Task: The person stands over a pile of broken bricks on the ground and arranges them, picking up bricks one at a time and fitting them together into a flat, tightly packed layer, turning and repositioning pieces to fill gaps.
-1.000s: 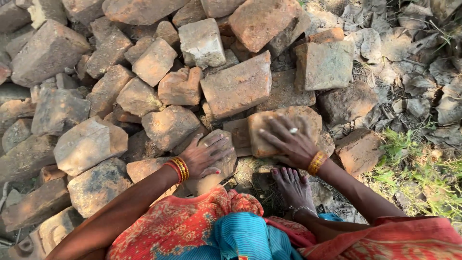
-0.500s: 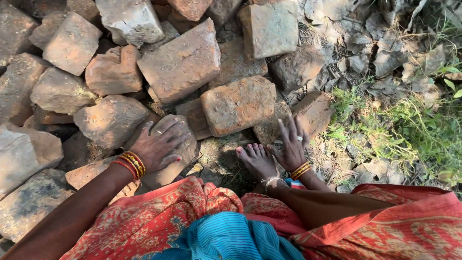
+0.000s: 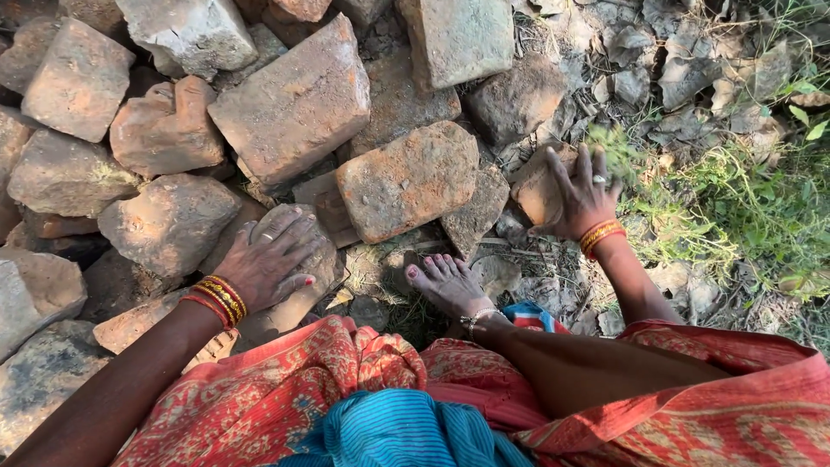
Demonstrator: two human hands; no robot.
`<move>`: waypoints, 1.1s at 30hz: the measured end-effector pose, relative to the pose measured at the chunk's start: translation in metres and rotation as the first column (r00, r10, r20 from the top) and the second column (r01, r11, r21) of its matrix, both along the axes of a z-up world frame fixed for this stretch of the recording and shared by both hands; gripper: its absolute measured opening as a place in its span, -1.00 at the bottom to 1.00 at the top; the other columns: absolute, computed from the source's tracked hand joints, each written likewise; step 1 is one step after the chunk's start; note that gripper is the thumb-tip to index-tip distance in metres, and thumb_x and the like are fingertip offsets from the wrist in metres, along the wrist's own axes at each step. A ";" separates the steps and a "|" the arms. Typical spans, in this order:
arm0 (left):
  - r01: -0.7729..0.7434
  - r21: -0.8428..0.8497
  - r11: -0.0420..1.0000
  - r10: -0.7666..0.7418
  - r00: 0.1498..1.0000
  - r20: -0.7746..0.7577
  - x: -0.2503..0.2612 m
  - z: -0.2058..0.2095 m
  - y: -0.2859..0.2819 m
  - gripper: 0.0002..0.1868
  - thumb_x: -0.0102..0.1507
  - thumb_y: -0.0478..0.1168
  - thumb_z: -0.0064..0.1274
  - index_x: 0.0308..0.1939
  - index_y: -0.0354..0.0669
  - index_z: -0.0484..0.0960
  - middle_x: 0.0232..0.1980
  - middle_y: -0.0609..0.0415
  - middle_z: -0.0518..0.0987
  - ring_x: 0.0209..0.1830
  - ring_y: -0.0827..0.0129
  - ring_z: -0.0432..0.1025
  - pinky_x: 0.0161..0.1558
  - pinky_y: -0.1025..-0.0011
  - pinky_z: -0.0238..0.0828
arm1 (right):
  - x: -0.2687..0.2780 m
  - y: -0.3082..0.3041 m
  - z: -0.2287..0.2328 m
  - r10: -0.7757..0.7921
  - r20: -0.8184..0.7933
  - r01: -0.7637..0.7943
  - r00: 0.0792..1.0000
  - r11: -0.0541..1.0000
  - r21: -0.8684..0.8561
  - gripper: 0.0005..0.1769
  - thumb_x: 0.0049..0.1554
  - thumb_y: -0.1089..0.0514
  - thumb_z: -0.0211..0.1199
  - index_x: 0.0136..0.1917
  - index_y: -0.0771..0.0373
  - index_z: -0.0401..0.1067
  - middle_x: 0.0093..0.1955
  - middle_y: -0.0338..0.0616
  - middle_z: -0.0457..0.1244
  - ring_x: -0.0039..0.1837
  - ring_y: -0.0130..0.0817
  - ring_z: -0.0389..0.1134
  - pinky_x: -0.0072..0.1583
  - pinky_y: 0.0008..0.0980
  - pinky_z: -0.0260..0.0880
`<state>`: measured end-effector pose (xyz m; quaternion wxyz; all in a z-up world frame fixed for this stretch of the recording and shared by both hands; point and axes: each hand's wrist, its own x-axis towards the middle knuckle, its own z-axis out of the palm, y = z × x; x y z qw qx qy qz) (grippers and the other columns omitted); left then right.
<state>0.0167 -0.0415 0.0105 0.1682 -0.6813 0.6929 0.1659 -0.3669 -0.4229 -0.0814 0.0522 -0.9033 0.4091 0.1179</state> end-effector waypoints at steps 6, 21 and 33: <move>-0.012 -0.019 1.000 0.011 0.998 -0.058 0.002 0.000 -0.010 -0.23 0.23 0.35 -0.18 0.51 0.33 0.24 0.61 0.11 -0.01 0.63 0.14 -0.22 0.31 -0.33 0.06 | 0.006 0.008 -0.003 -0.021 0.109 0.007 0.994 0.993 0.121 0.74 -0.56 -0.53 0.56 0.70 -0.30 -0.34 0.71 0.30 -0.44 0.68 0.33 -0.33 0.34 0.66 0.00; 0.057 0.008 0.998 -0.057 0.998 -0.018 0.005 -0.007 -0.018 -0.25 0.24 0.34 -0.20 0.46 0.22 0.33 0.67 0.08 -0.02 0.61 0.09 -0.21 0.30 -0.31 0.03 | 0.034 0.007 0.025 0.341 0.130 -0.303 0.931 0.920 -0.247 0.45 -0.32 -0.49 0.56 0.69 -0.21 -0.05 0.71 0.09 -0.19 0.67 0.15 -0.18 0.39 0.53 -0.11; 0.016 -0.002 1.000 -0.016 0.996 0.085 -0.020 -0.002 -0.014 -0.31 0.31 0.27 -0.24 0.47 0.17 0.20 0.64 0.02 -0.02 0.63 0.12 -0.22 0.32 -0.48 -0.18 | 0.102 0.038 0.015 -0.006 0.790 -0.443 0.614 0.825 0.351 0.41 -0.09 -0.49 0.41 0.71 0.10 -0.26 0.70 0.31 -0.24 0.67 0.26 -0.14 0.47 0.35 -0.01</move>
